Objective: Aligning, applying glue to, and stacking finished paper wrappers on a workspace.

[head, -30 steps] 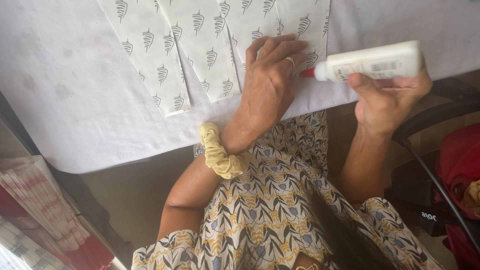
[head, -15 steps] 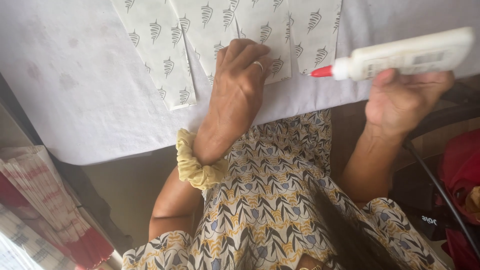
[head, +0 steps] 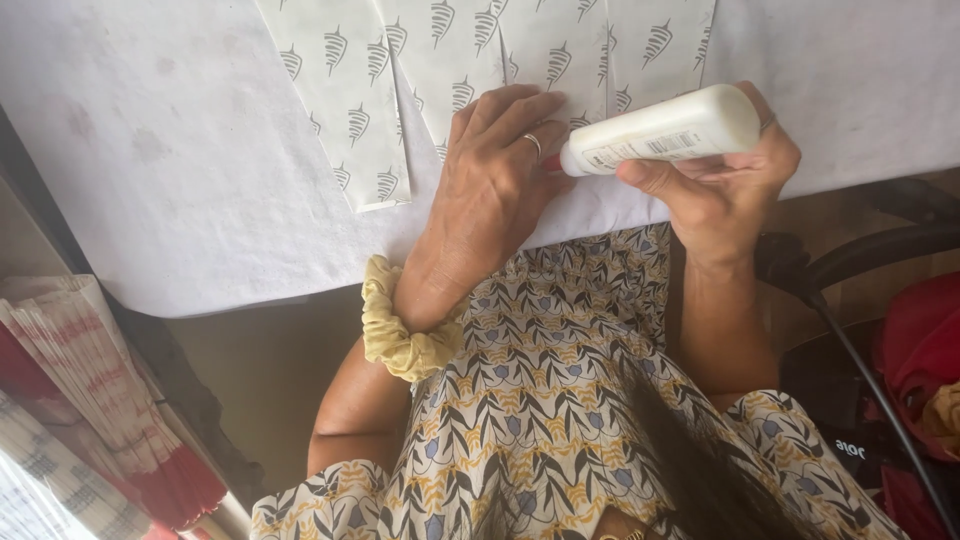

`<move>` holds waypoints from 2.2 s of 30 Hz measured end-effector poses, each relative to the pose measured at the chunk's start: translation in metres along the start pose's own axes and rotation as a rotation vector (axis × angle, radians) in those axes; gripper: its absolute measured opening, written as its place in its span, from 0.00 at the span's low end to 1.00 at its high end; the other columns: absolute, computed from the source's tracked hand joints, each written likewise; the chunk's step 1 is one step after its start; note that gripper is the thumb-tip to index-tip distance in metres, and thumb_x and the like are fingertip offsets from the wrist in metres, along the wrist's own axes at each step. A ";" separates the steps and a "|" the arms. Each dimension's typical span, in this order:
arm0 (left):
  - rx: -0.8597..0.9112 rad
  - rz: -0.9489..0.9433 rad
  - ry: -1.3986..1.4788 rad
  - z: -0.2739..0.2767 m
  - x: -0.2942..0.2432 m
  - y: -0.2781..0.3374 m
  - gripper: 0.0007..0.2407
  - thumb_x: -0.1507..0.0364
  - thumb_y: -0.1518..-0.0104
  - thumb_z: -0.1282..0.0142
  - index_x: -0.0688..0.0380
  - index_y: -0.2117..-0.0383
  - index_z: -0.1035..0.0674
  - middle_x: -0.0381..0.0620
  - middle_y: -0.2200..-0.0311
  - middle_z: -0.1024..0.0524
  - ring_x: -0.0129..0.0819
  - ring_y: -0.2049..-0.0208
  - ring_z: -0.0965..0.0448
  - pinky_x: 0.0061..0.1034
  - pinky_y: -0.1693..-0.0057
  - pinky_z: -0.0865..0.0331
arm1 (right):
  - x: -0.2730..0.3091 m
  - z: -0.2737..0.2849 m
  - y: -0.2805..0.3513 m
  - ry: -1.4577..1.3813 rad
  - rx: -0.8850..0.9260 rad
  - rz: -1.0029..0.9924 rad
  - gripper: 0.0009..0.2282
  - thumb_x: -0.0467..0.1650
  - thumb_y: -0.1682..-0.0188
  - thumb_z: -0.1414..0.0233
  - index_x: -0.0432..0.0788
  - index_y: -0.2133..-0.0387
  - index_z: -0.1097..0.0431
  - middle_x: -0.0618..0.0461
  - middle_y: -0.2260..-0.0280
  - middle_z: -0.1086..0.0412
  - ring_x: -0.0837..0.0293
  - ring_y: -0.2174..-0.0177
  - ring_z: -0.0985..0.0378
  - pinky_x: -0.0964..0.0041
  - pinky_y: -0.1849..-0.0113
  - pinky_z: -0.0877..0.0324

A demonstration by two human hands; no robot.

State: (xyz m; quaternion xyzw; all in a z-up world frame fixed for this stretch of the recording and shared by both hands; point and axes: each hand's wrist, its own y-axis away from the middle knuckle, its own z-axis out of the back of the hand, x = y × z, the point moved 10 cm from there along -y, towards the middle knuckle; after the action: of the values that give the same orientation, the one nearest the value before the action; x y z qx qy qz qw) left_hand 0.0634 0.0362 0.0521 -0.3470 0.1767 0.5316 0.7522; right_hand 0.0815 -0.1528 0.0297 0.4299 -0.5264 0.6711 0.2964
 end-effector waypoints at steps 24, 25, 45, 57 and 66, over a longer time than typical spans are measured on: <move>-0.094 0.071 0.049 -0.004 0.011 0.004 0.08 0.87 0.43 0.46 0.64 0.63 0.17 0.47 0.53 0.21 0.47 0.49 0.26 0.41 0.45 0.36 | -0.035 0.043 0.021 -0.095 -0.165 -0.196 0.22 0.18 0.55 0.36 0.43 0.49 0.33 0.47 0.55 0.30 0.44 0.52 0.24 0.47 0.53 0.16; -0.096 0.046 0.054 -0.005 0.009 0.005 0.10 0.90 0.45 0.46 0.67 0.62 0.18 0.49 0.52 0.22 0.48 0.48 0.27 0.41 0.45 0.36 | -0.037 0.060 0.028 -0.095 -0.228 -0.151 0.27 0.13 0.55 0.39 0.43 0.45 0.37 0.40 0.50 0.33 0.39 0.50 0.27 0.41 0.52 0.20; 0.058 0.067 0.004 0.053 0.036 0.038 0.19 0.78 0.53 0.24 0.71 0.55 0.18 0.55 0.47 0.25 0.51 0.44 0.29 0.41 0.42 0.33 | -0.007 -0.044 -0.007 -0.050 -0.039 -0.112 0.32 0.12 0.57 0.38 0.42 0.46 0.50 0.34 0.45 0.45 0.35 0.49 0.33 0.28 0.53 0.22; -0.013 0.050 0.044 0.053 0.039 0.040 0.14 0.75 0.47 0.26 0.67 0.59 0.18 0.51 0.48 0.23 0.49 0.46 0.28 0.42 0.44 0.33 | -0.017 -0.038 -0.012 -0.032 -0.004 -0.230 0.17 0.21 0.56 0.33 0.38 0.56 0.30 0.46 0.58 0.28 0.46 0.54 0.21 0.49 0.55 0.13; -0.098 0.165 0.082 0.051 0.047 0.038 0.08 0.84 0.48 0.34 0.68 0.63 0.16 0.51 0.52 0.21 0.47 0.49 0.28 0.42 0.45 0.36 | -0.005 -0.044 -0.002 -0.037 -0.002 0.014 0.37 0.09 0.57 0.41 0.51 0.41 0.51 0.36 0.42 0.45 0.36 0.49 0.34 0.36 0.55 0.21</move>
State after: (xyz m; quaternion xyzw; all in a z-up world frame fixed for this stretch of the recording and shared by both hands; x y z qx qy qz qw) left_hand 0.0408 0.1112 0.0452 -0.3892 0.2091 0.5853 0.6799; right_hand 0.0737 -0.1098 0.0229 0.4381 -0.5356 0.6645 0.2822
